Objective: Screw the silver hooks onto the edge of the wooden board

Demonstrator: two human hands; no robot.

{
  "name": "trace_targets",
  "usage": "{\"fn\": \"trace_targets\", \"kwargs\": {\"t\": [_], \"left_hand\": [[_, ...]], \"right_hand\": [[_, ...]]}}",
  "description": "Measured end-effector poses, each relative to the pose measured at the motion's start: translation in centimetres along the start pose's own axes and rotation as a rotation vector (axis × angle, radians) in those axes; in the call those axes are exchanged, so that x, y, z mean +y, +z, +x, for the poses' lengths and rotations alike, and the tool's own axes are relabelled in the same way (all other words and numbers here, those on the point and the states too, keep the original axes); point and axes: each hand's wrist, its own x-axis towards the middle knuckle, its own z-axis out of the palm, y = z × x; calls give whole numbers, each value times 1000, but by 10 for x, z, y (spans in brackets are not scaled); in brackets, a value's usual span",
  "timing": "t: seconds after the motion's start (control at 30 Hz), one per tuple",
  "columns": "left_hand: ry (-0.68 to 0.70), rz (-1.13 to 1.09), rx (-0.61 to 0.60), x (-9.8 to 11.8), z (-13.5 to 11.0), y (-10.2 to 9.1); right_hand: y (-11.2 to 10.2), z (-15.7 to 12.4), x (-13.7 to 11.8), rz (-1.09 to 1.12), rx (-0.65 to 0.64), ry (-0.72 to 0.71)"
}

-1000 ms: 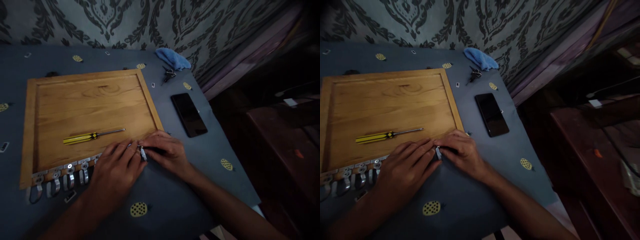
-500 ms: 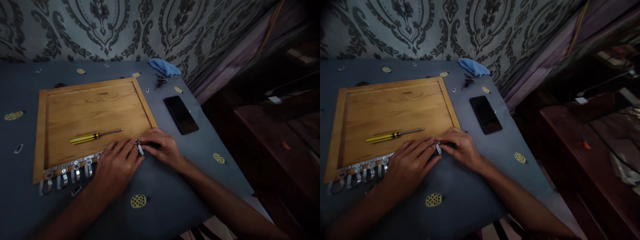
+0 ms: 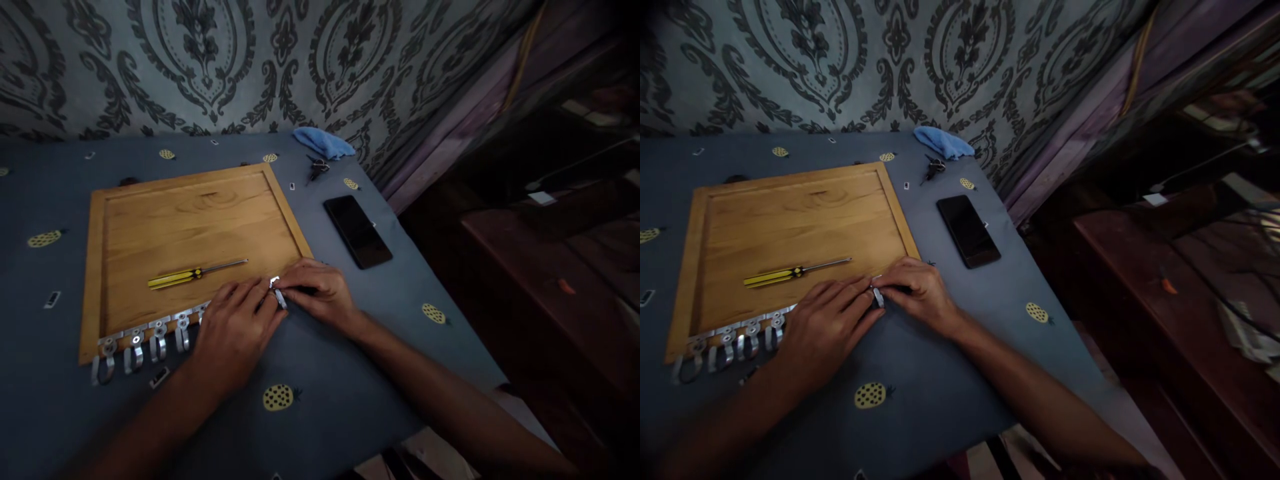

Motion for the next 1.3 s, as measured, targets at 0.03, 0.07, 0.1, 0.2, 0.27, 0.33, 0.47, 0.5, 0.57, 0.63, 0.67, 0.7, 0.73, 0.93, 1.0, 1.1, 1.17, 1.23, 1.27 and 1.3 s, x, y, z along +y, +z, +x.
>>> {"fn": "trace_targets", "kwargs": {"t": [0.03,0.07,0.1,0.2,0.27,0.33,0.47,0.5,0.57,0.63,0.67,0.7,0.73,0.93,1.0,1.1,1.17,1.23,1.27,1.3], "left_hand": [[-3,-4,-5,0,-1,0],[-5,-8,-8,0,-1,1],[-8,-13,-6,0,-1,1],[-16,-19,8,1,-2,2],[-19,-20,19,1,-2,2],[-19,-24,28,1,-2,2],[-20,-30,28,1,-2,2],[-17,-28,29,1,-2,1],[-9,-18,26,1,-2,1],[-6,-8,23,1,-2,1],[-6,-5,23,1,-1,1],[-7,-1,25,1,-1,1],[-5,4,27,1,-1,0],[-10,15,11,1,-1,0],[-5,6,9,1,-1,0],[1,2,5,1,-1,0],[2,5,5,1,-1,0],[10,10,13,0,-1,0],[15,11,17,0,-1,0],[17,10,18,0,-1,0]], "right_hand": [[0,0,0,-3,0,-4],[0,0,1,-4,1,-8],[0,0,1,-6,1,-10],[0,0,2,-9,-9,-13],[0,1,1,-13,-13,-21],[-1,1,1,-20,-20,-34],[-2,0,2,-51,-38,-56],[-2,0,2,-56,-40,-63],[-2,-1,2,-62,-42,-73],[-2,-1,2,-65,-39,-78],[-2,-1,2,-66,-40,-78],[-3,-1,2,-66,-44,-79],[-3,0,1,-64,-50,-82],[-11,0,-3,-43,-67,-85],[-12,0,-3,-45,-60,-77],[-13,-2,-2,-61,-55,-73],[-12,-3,0,-69,-56,-71],[-11,-3,1,-72,-56,-69],[-11,-4,2,-74,-57,-72],[-10,-4,3,-76,-56,-72]]}}
